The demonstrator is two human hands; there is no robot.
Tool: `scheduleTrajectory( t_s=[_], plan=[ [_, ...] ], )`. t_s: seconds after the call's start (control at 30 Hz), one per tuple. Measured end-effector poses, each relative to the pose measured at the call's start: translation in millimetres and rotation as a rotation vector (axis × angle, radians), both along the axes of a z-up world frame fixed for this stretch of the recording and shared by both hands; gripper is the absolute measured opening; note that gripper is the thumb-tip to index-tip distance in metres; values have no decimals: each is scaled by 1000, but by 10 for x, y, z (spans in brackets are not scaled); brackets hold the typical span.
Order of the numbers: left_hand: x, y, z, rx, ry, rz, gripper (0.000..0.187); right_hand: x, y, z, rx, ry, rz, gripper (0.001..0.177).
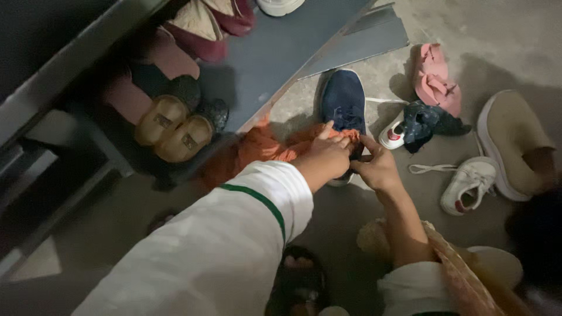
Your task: The person sits on the floor and wipes the exterior and interior of a blue sneaker with an orange cloth, then places it on a nearby shoe rack. They repeat the process with a beige slip-on shoe, wiping it thoroughly before setting it aside.
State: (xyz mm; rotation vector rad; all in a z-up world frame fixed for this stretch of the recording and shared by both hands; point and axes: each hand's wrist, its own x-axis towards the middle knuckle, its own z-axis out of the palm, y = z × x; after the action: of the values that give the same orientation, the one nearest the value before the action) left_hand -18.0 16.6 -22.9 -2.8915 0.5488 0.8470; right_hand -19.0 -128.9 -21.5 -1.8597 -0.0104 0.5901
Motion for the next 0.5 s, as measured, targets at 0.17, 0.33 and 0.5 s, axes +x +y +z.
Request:
scheduleTrajectory(
  t_s=[0.17,0.33,0.5],
  plan=[
    [-107,-204,408,177,-92,-8,43,15,-22,-56,-24,-35,7,82],
    [-364,99,605,-434,-510,182,15,104,-84,-133,-126,-585,205,57],
    [-464,532,789,-643,-549,542,15,63,18,-36,-343,-688,113,33]
  ],
)
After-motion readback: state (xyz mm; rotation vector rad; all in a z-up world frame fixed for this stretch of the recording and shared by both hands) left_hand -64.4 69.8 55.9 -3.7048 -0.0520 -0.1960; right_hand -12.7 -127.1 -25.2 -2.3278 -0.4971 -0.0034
